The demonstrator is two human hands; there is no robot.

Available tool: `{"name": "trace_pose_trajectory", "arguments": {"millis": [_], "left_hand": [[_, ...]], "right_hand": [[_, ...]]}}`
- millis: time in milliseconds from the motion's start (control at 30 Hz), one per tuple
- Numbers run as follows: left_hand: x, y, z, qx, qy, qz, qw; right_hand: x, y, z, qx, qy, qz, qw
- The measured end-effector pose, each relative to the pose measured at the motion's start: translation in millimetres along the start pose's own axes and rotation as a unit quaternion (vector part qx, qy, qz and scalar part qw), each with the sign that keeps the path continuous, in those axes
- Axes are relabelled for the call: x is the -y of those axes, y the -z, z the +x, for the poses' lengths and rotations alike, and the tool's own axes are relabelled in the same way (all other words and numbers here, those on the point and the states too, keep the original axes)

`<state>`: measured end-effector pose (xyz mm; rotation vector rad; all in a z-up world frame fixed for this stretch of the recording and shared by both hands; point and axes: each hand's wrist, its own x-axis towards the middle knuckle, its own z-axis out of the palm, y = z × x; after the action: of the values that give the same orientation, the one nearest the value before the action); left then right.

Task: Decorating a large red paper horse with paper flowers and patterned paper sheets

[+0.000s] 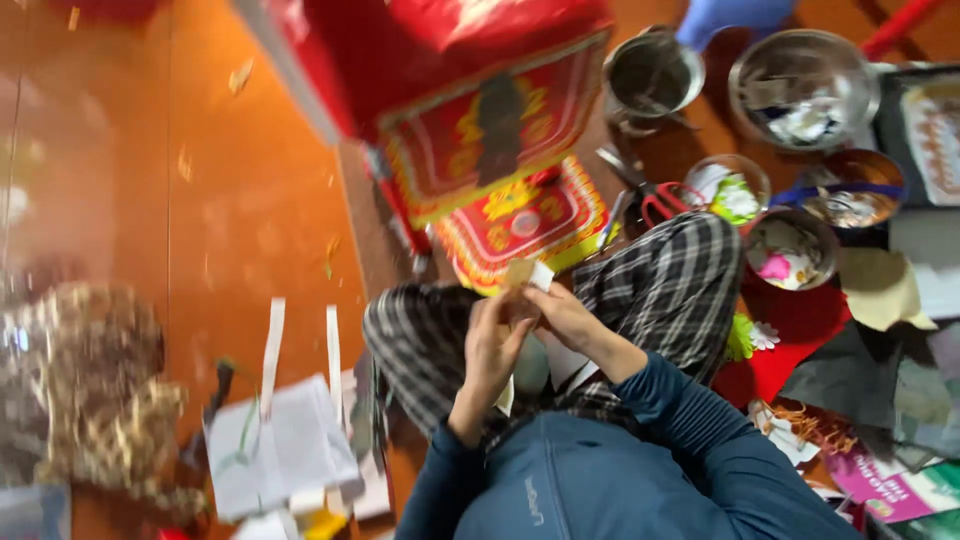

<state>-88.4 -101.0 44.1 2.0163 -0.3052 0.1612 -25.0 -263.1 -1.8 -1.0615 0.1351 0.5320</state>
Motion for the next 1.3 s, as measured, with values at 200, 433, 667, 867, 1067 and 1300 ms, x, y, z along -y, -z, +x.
{"name": "trace_pose_trajectory", "arguments": {"millis": [200, 433, 667, 867, 1067, 1300], "left_hand": [[26.1, -9.8, 19.8, -0.034, 0.116, -0.004, 0.993], [163.5, -32.0, 17.3, 0.127, 0.219, -0.245, 0.936], [244.7, -49.2, 74.1, 0.023, 0.373, -0.347, 0.860], [222.1, -32.5, 88.8, -0.026, 0.376, -0.423, 0.824], [248.7, -45.8, 87.7, -0.086, 0.444, -0.495, 0.742], [265.4, -55.1, 99.7, -0.079, 0.429, -0.440, 0.785]], "right_hand": [[40.5, -7.0, 19.8, -0.043, -0.006, -0.030, 0.999], [90.3, 15.4, 61.0, -0.032, 0.018, -0.008, 0.999], [97.6, 163.4, 171.2, -0.163, 0.302, -0.500, 0.795], [155.8, 227.5, 252.8, -0.324, 0.393, -0.651, 0.563], [137.9, 314.5, 323.1, -0.388, 0.188, -0.768, 0.474], [152.1, 311.2, 304.3, -0.375, 0.146, -0.759, 0.512]]}}
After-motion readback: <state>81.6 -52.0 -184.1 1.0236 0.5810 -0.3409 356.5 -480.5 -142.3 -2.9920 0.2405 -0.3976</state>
